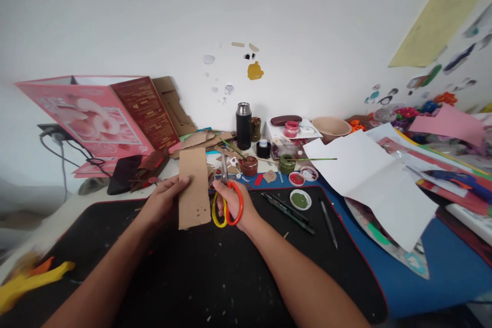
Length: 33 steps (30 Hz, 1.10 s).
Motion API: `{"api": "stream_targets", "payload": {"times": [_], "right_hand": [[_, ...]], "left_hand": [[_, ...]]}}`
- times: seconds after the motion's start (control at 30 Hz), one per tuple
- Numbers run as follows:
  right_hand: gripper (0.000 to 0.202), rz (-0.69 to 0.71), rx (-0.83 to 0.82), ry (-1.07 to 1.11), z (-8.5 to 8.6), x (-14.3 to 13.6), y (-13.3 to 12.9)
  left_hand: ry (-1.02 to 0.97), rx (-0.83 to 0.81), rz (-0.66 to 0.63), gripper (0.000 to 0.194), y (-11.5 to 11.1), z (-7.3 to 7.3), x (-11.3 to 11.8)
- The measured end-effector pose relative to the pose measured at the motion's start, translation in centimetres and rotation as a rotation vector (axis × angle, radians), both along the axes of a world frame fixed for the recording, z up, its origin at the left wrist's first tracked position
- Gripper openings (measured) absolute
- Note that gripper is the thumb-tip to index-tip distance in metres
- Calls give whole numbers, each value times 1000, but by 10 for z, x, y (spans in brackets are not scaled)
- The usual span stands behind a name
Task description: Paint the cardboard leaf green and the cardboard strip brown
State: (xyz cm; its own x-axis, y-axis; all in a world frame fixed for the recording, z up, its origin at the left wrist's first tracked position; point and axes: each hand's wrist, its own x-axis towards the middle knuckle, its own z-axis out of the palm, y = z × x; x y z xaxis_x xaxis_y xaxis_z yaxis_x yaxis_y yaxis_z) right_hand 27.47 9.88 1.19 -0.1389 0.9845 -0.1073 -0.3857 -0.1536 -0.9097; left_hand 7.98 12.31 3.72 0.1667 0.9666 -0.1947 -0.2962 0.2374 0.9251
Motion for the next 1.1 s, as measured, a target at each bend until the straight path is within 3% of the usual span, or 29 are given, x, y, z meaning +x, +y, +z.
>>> {"api": "stream_targets", "payload": {"times": [0.7,1.1], "right_hand": [[58,-46,-29,-8,0,0,0],[60,43,-37,4,-5,-3,0]], "left_hand": [[109,13,-274,41,-9,3,0],[36,-4,-170,45,-6,6,2]]}}
